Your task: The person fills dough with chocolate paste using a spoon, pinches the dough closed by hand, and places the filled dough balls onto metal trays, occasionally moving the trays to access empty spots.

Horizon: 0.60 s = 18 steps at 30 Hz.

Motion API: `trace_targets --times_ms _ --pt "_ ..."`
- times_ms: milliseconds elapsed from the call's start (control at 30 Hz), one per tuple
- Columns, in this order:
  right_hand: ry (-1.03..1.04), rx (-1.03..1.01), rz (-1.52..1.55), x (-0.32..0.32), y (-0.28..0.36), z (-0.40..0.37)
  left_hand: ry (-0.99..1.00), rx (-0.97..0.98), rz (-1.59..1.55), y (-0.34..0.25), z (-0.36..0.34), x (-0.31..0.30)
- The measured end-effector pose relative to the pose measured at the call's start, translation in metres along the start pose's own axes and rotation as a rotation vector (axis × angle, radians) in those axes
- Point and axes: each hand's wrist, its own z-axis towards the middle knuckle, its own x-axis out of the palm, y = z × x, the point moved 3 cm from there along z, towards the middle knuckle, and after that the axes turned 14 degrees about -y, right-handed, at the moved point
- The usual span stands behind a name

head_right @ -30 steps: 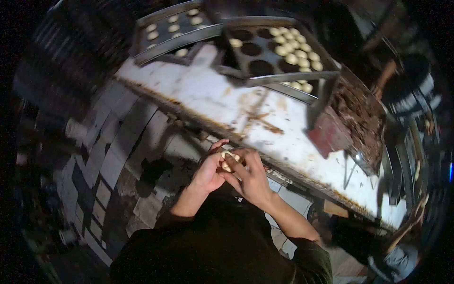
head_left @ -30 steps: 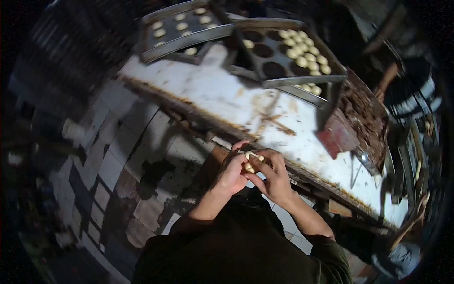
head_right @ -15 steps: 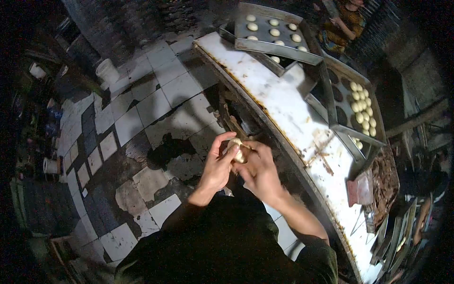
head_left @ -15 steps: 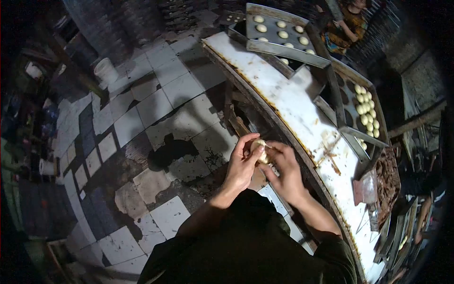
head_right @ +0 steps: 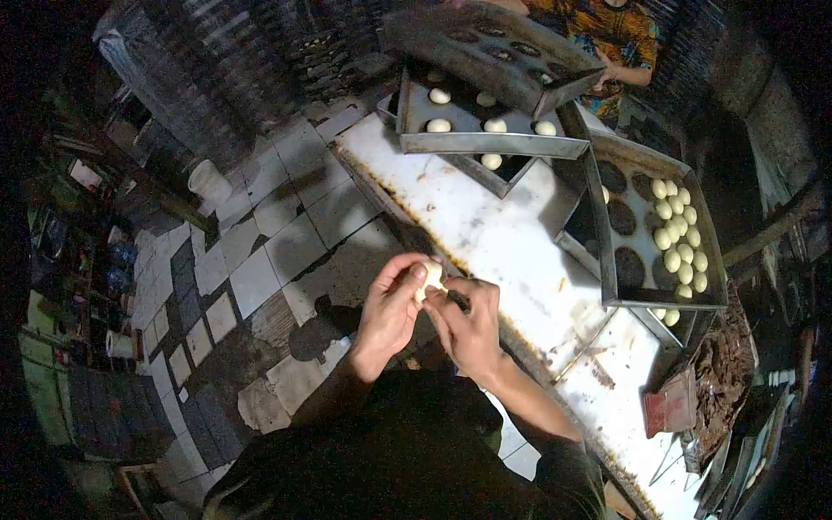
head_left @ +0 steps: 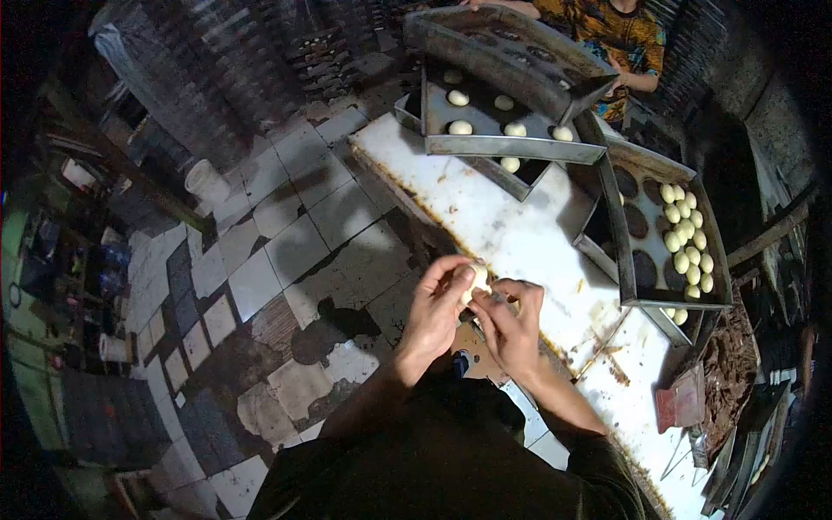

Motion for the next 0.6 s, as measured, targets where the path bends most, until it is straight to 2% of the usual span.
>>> trace_targets --times_ms 33,100,133,167,233,267,300,367,400,433,500,533,567,600 --pt "-0.004 0.040 0.075 0.000 -0.016 0.005 0.059 0.017 0.115 0.006 0.003 0.001" --pt "-0.065 0.336 0.261 -0.003 -0.036 0.023 0.142 0.070 0.142 -0.002 0.000 0.025" --pt "-0.178 0.645 0.452 0.004 -0.047 0.019 0.198 0.186 0.167 -0.007 -0.001 0.037" --pt "-0.106 0.782 0.475 0.002 -0.049 0.031 0.197 0.178 0.167 -0.005 0.004 0.039" --pt "-0.052 0.780 0.462 0.010 -0.060 0.031 0.172 0.591 0.643 -0.009 0.013 0.046" --pt "-0.130 0.599 0.448 0.010 -0.056 0.038 0.189 0.831 0.716 -0.012 0.027 0.048" --pt "-0.140 0.368 0.286 0.010 -0.055 0.039 0.073 0.627 0.471 -0.005 0.038 0.048" --pt "-0.115 0.286 0.178 0.014 -0.047 0.043 0.018 0.263 0.156 -0.005 0.058 0.049" --pt "-0.135 0.157 0.015 0.017 -0.050 0.045 0.005 0.147 0.262 -0.008 0.063 0.053" --pt "-0.136 0.159 0.005 0.019 -0.058 0.050 0.012 0.140 0.260 -0.005 0.066 0.053" --pt "-0.156 0.231 0.155 0.020 -0.076 0.063 0.166 0.322 0.260 -0.006 0.067 0.060" --pt "-0.160 0.468 0.340 0.025 -0.087 0.068 0.277 0.493 0.312 -0.012 0.069 0.064" --pt "-0.260 0.781 0.659 0.033 -0.087 0.074 0.345 0.590 0.382 -0.024 0.071 0.070" --pt "-0.093 0.888 0.603 0.034 -0.090 0.083 0.392 0.629 0.389 -0.027 0.082 0.068"
